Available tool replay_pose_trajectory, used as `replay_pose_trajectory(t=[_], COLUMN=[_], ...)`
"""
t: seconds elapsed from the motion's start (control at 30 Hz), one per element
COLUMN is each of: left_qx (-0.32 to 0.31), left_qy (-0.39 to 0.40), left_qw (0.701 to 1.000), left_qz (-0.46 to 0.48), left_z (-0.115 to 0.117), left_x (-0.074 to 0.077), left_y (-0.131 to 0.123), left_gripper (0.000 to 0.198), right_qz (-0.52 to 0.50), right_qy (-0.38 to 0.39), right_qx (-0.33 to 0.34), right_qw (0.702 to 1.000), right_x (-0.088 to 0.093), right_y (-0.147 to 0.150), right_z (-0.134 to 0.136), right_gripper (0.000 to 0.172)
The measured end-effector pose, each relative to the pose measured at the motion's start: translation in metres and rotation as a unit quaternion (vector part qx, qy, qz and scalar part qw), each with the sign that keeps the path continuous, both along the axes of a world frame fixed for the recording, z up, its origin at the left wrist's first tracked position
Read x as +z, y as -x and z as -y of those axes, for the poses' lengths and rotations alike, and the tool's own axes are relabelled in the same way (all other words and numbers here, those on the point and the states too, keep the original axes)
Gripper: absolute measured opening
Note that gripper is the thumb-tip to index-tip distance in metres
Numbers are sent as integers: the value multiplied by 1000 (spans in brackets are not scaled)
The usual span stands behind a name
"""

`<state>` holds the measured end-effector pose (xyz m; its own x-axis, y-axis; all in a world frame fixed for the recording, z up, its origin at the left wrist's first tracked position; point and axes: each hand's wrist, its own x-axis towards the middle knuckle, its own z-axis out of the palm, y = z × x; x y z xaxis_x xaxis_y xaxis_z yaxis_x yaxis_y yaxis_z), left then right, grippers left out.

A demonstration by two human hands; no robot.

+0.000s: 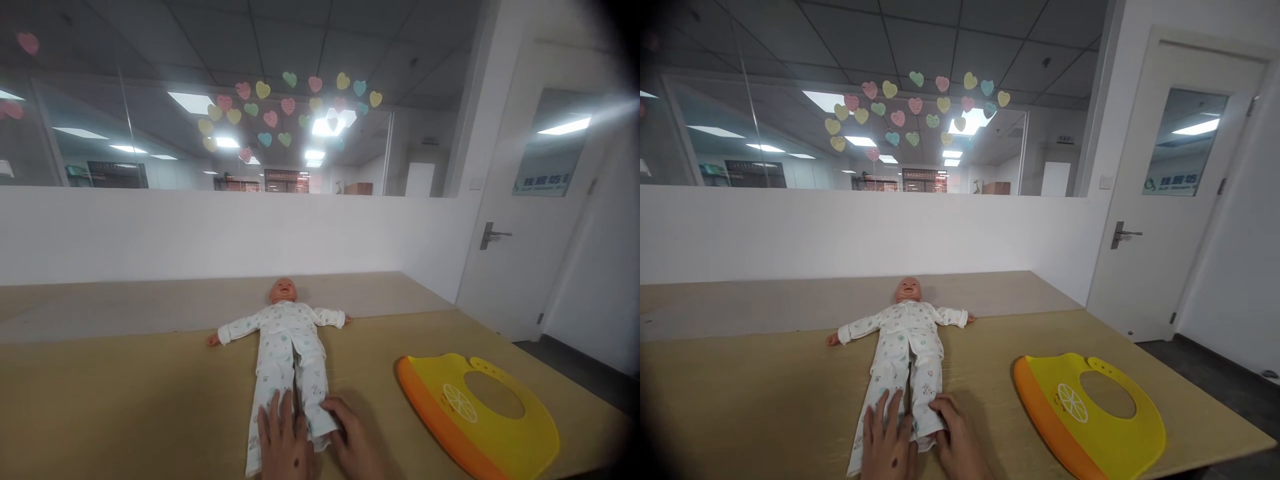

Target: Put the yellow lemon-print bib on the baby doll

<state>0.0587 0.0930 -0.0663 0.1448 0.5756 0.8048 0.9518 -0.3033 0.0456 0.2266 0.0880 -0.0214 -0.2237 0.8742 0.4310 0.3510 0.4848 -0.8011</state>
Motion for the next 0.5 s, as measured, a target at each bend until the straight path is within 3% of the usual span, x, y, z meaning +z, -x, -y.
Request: replay_pose_trajectory(t=[0.17, 0.27, 0.37, 0.5], left_qx=[4, 4, 5, -2], left_qy=[4, 0, 4, 5], left_qw=[1000, 1000, 1000, 1000], left_qz=[-3, -18, -21, -31], left_z=[-2, 1, 4, 7], left_x=[-4, -2, 2, 6], left_y=[5, 5, 4, 8], left_gripper=[18, 20, 21, 21], right_qz=[-30, -34, 3, 112], right_qy=[-24, -39, -76, -202], right_qx=[9, 9, -17, -56], right_qw=[999, 999, 997, 971], right_x=[-18, -18, -1, 42], right_y=[0, -1, -2, -7], right_z=[-8, -4, 7, 26], right_gripper=[59, 60, 49, 10])
